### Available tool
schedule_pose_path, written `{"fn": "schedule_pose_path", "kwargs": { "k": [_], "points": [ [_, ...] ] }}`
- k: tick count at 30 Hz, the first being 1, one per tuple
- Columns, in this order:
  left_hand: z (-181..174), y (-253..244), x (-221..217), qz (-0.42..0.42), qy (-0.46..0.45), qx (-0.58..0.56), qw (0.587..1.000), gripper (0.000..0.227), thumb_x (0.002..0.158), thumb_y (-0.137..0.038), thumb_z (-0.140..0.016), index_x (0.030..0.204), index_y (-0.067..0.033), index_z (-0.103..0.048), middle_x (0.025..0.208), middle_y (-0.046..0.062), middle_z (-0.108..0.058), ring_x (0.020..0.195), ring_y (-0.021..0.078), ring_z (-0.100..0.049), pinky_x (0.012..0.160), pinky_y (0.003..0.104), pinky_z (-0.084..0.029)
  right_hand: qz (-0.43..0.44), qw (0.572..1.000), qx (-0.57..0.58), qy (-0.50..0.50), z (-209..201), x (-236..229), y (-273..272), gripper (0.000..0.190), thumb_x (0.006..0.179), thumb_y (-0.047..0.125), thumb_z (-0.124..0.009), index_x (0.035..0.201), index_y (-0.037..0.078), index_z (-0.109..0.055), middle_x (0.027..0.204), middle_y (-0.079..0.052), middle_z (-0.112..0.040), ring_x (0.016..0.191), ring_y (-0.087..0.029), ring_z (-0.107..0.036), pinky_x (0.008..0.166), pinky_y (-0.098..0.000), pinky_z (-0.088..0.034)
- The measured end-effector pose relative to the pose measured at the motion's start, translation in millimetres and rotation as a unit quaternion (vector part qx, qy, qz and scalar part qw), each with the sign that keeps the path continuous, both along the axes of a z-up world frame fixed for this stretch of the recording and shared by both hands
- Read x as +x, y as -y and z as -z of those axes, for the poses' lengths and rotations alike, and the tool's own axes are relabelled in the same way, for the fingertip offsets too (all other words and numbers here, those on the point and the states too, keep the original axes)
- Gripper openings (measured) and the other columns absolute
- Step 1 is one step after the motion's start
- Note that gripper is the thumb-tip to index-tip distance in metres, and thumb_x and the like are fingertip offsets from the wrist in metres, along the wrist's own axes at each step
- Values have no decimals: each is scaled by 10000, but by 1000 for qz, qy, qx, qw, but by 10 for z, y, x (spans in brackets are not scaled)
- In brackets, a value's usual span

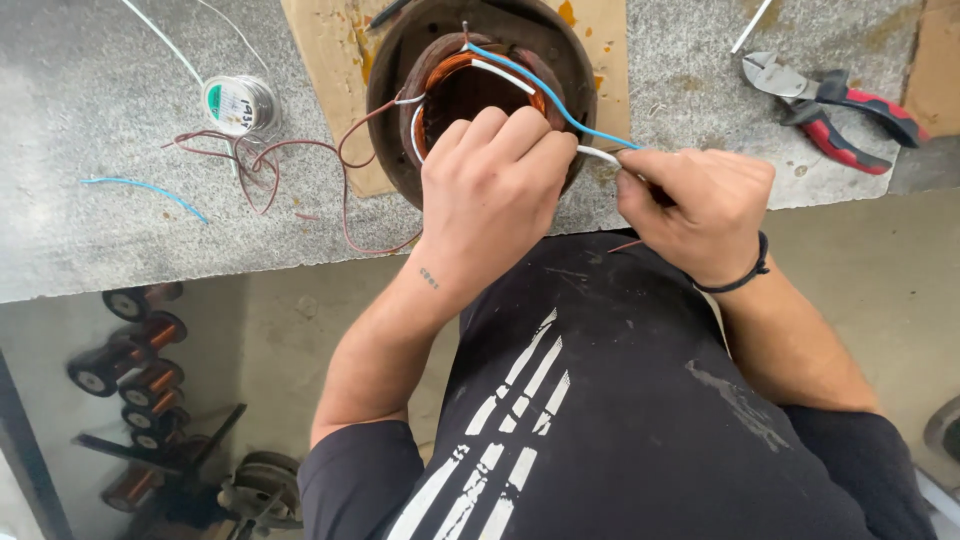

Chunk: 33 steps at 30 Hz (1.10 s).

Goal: The person works on a cylindrical motor stator, stripping insulation from copper wires and connecting them to white and blue wires. They use pliers to cut and strip the wires, then twist and secure the connections by hand.

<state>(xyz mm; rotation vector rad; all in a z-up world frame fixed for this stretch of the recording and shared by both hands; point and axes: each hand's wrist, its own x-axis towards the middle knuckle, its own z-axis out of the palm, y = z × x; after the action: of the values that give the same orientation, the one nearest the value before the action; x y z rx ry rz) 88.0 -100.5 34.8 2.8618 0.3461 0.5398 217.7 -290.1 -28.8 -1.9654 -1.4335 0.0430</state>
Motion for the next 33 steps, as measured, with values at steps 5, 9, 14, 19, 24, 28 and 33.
{"fn": "schedule_pose_path", "kwargs": {
  "k": [5, 9, 14, 19, 24, 28, 33],
  "points": [
    [-22, 36, 12, -9, -16, -9, 1000, 296, 1010, -137, -623, 752, -156, -478, 760, 21, -417, 674, 250, -452, 603, 382, -357, -3, 1000, 0, -9, -101, 22, -111, 97, 1079, 113, -761, 983, 99, -763, 737, -60, -621, 608, -230, -556, 563, -358, -393],
    [-11, 52, 29, -24, 8, -37, 999, 177, 982, -80, -631, 828, -164, -610, 730, 23, -372, 643, 246, -409, 583, 381, -344, -37, 998, 31, -43, -170, 101, -227, 120, 1086, 72, -773, 1001, 22, -705, 962, -129, -760, 846, -274, -729, 701, -366, -517],
    [-12, 65, 46, -36, -2, -40, 999, 187, 955, -75, -648, 804, -155, -572, 725, 19, -403, 645, 243, -423, 578, 379, -341, -34, 998, 6, -57, -103, 126, -258, 186, 1111, 114, -753, 941, 67, -694, 833, -40, -686, 704, -194, -610, 604, -318, -421],
    [-7, 78, 57, -48, -17, -38, 998, 210, 928, -110, -657, 785, -148, -508, 732, 12, -429, 662, 242, -446, 585, 377, -350, -22, 999, 16, 17, 16, 92, -267, 191, 1096, 113, -760, 942, 80, -651, 809, -18, -661, 660, -189, -575, 549, -322, -380],
    [-25, 77, 69, -46, -19, -56, 997, 192, 936, -107, -648, 796, -135, -520, 748, 26, -447, 681, 257, -466, 592, 392, -365, -65, 997, 10, -44, 14, 167, -219, 160, 1136, 132, -738, 1019, 47, -669, 856, -68, -686, 760, -232, -645, 610, -344, -430],
    [-18, 49, 71, -36, -22, -64, 997, 180, 953, -121, -651, 811, -144, -543, 757, 23, -465, 681, 252, -476, 596, 393, -377, -73, 996, 25, -47, 24, 152, -233, 86, 1139, 115, -700, 1138, 30, -714, 941, -108, -746, 741, -264, -665, 615, -376, -460],
    [-67, -18, 68, -8, -20, -109, 994, 162, 1002, -126, -637, 846, -137, -591, 765, 40, -492, 688, 264, -504, 640, 401, -407, -74, 993, 72, -59, -21, 137, -279, 50, 1067, -4, -768, 1027, -9, -738, 913, -155, -759, 750, -288, -714, 624, -374, -486]
  ]
}}
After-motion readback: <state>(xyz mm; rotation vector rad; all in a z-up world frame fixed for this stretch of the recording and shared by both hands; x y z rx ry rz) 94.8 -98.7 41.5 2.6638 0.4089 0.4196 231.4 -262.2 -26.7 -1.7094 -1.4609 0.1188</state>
